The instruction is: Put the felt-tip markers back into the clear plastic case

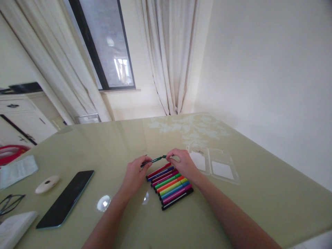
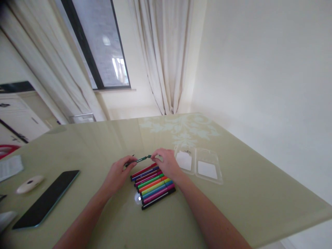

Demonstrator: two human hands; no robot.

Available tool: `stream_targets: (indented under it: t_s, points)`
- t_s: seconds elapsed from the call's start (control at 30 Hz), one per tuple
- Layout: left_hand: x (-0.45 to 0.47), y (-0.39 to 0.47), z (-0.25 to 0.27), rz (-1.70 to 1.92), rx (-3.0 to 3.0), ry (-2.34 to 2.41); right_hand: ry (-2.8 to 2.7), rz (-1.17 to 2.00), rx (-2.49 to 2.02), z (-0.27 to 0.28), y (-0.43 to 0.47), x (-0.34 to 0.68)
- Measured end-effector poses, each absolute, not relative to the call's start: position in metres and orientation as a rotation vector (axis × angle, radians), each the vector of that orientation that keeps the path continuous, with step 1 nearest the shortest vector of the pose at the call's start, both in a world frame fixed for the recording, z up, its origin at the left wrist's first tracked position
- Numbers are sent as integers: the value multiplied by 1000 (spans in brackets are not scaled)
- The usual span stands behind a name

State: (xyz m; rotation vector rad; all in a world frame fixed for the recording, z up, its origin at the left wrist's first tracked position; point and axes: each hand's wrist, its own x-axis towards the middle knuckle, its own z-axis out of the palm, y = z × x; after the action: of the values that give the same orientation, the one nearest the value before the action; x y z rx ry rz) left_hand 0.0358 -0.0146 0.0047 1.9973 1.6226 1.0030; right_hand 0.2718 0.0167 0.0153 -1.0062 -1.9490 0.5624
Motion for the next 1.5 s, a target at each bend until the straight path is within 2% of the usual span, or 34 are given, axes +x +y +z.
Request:
stream_targets:
  t_s: [0.97,1.13,1.33,1.5]
  points:
    - [46,-22,12,1084,1780,1434,-1751,937,-1075,16,12,277]
    - [47,-20,8,1068,1892,1532,-1763,775,-1086,21,16,279]
    - [42,-17,-1,862,2081,1635,-2022,193,-1406,3,27,290]
    - [22,-10,-5,915,2095,1895,-2215,-18,-1480,-8,26,290]
